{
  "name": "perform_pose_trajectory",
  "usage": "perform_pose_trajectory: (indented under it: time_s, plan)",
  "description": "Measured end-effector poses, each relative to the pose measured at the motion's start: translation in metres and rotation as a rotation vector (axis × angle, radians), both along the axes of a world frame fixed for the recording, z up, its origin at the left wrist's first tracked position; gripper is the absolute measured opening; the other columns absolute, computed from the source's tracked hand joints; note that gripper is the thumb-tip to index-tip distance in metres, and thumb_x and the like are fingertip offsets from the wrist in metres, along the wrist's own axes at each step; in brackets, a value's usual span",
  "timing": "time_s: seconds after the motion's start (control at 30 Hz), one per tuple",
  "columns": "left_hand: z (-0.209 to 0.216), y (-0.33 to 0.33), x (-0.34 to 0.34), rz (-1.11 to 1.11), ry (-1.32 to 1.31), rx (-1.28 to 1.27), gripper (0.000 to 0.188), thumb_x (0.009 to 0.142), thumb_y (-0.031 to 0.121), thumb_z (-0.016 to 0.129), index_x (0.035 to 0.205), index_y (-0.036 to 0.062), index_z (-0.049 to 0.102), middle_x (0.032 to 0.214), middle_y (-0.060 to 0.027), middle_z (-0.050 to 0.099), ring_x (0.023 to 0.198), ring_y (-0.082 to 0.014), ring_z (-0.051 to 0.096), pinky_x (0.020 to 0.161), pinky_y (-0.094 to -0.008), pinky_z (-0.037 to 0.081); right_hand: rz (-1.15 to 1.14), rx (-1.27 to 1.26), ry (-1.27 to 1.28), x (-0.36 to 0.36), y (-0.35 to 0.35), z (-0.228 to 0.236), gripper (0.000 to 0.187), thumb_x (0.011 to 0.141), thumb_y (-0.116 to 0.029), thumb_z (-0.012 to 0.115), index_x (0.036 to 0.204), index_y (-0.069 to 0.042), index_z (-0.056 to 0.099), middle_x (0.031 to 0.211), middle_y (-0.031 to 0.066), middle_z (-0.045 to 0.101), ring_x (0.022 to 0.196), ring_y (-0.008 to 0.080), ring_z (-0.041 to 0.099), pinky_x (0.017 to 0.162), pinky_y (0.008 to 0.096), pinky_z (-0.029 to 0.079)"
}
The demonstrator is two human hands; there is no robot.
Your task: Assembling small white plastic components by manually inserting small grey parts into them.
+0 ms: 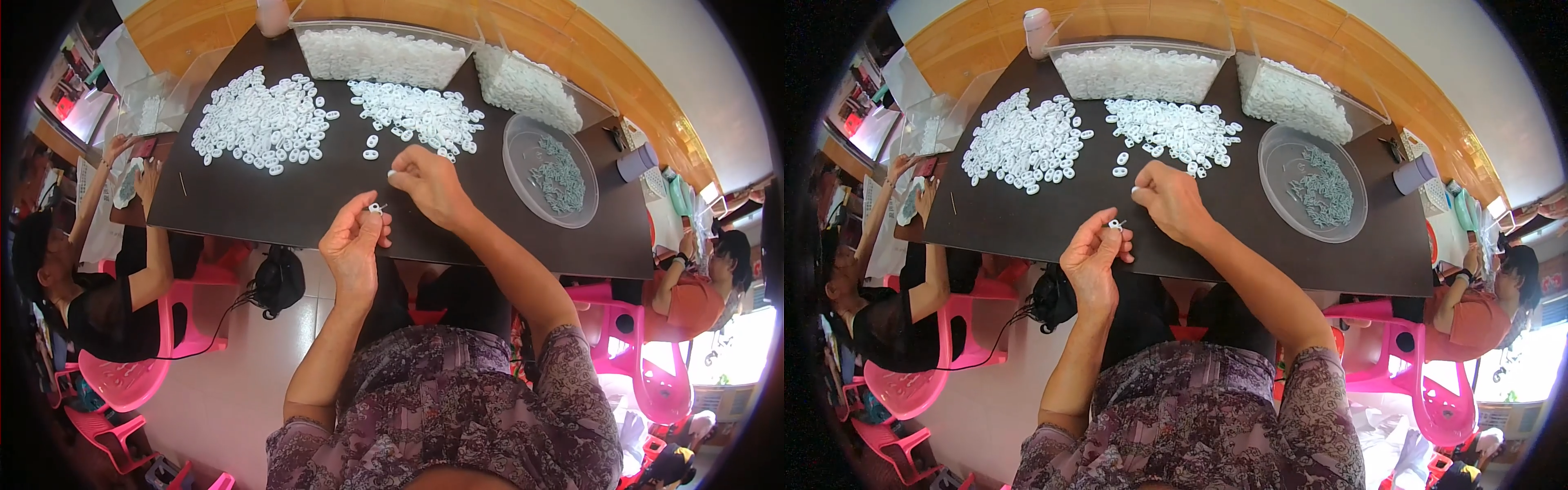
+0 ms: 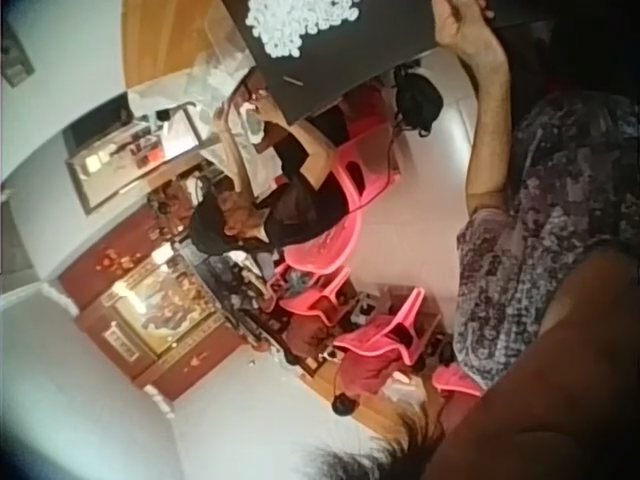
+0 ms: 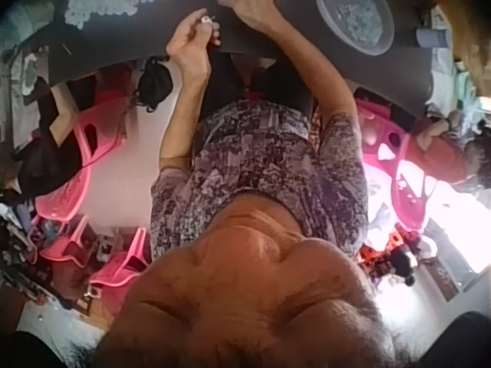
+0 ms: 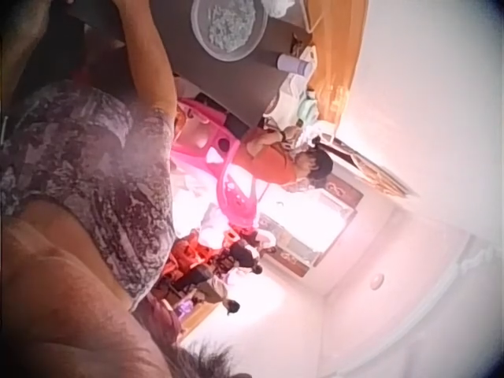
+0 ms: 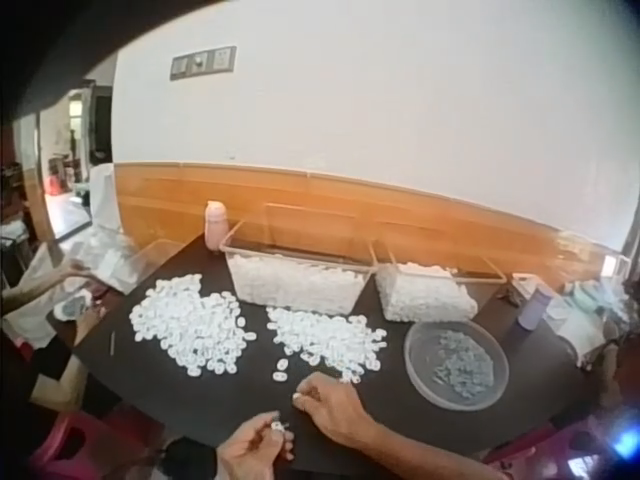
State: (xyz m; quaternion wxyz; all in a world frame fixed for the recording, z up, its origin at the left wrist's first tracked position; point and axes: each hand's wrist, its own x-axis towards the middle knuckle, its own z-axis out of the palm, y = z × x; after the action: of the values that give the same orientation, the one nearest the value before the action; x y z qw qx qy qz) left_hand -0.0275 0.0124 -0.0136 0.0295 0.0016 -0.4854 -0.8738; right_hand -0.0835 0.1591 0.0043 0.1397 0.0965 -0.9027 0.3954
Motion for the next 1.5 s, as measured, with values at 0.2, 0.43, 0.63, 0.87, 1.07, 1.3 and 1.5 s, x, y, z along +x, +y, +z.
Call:
perform_pose_trajectory:
  time_s: [0.2, 0.43, 0.63, 0.87, 1.07, 1.3, 1.5]
  plan:
    - [0.007, 0.001, 0.009, -0.054, -0.053, -0.047, 0.018, 0.086, 0.003, 0.059, 0.103, -0.0049, 0.061, 0.079, -0.0116, 0.064, 0.063, -0.0136, 0.059, 0.053, -0.0241, 0.048, 0.165, -0.642, -0.410, 0.037, 0.011, 0.016, 0.011, 0.081, -0.007, 0.064, 0.090, 0.000, 0.062, 0.074, 0.0010, 0.061, 0.064, 0.0072, 0.054, 0.056, 0.0202, 0.042]
    - [0.013, 0.005, 0.018, -0.079, -0.042, -0.065, 0.017, 0.086, 0.003, 0.060, 0.100, -0.0059, 0.061, 0.078, -0.0120, 0.065, 0.062, -0.0139, 0.060, 0.051, -0.0230, 0.048, 0.143, -0.851, -0.456, 0.050, 0.011, 0.013, 0.014, 0.082, -0.008, 0.064, 0.092, 0.002, 0.062, 0.079, 0.0026, 0.062, 0.065, 0.0062, 0.053, 0.056, 0.0187, 0.041]
    - [0.013, 0.003, 0.023, -0.104, -0.052, -0.100, 0.018, 0.087, 0.002, 0.058, 0.104, -0.0038, 0.059, 0.082, -0.0086, 0.065, 0.068, -0.0103, 0.059, 0.055, -0.0197, 0.046, 0.134, -0.842, -0.428, 0.053, 0.008, 0.010, 0.014, 0.082, -0.008, 0.064, 0.092, 0.002, 0.062, 0.080, 0.0025, 0.062, 0.065, 0.0058, 0.052, 0.057, 0.0184, 0.041]
    - [0.011, 0.006, 0.025, -0.049, -0.062, -0.123, 0.016, 0.086, 0.001, 0.059, 0.101, -0.0057, 0.060, 0.079, -0.0096, 0.065, 0.064, -0.0116, 0.060, 0.052, -0.0210, 0.047, 0.128, -0.781, -0.400, 0.054, 0.004, 0.009, 0.013, 0.082, -0.009, 0.064, 0.091, 0.001, 0.063, 0.077, 0.0012, 0.062, 0.064, 0.0052, 0.051, 0.056, 0.0181, 0.041]
    - [0.010, 0.005, 0.026, -0.045, -0.065, -0.147, 0.016, 0.086, -0.001, 0.057, 0.101, -0.0055, 0.060, 0.080, -0.0086, 0.064, 0.067, -0.0108, 0.060, 0.054, -0.0202, 0.047, 0.130, -0.731, -0.351, 0.053, -0.001, 0.011, 0.013, 0.082, -0.009, 0.064, 0.091, 0.001, 0.063, 0.076, 0.0002, 0.062, 0.064, 0.0041, 0.051, 0.056, 0.0178, 0.040]
    - [0.009, 0.005, 0.025, -0.035, -0.075, -0.167, 0.016, 0.086, -0.001, 0.057, 0.101, -0.0054, 0.060, 0.080, -0.0086, 0.064, 0.067, -0.0106, 0.060, 0.054, -0.0202, 0.047, 0.135, -0.708, -0.323, 0.052, -0.004, 0.009, 0.011, 0.083, -0.006, 0.062, 0.092, 0.001, 0.063, 0.076, 0.0000, 0.062, 0.065, 0.0033, 0.051, 0.056, 0.0172, 0.040]
    - [0.008, 0.004, 0.025, -0.018, -0.080, -0.154, 0.015, 0.086, -0.001, 0.057, 0.100, -0.0053, 0.060, 0.079, -0.0085, 0.064, 0.066, -0.0105, 0.060, 0.054, -0.0201, 0.047, 0.138, -0.702, -0.322, 0.052, -0.005, 0.007, 0.011, 0.083, -0.006, 0.062, 0.092, 0.001, 0.063, 0.077, -0.0003, 0.062, 0.065, 0.0034, 0.051, 0.058, 0.0176, 0.041]
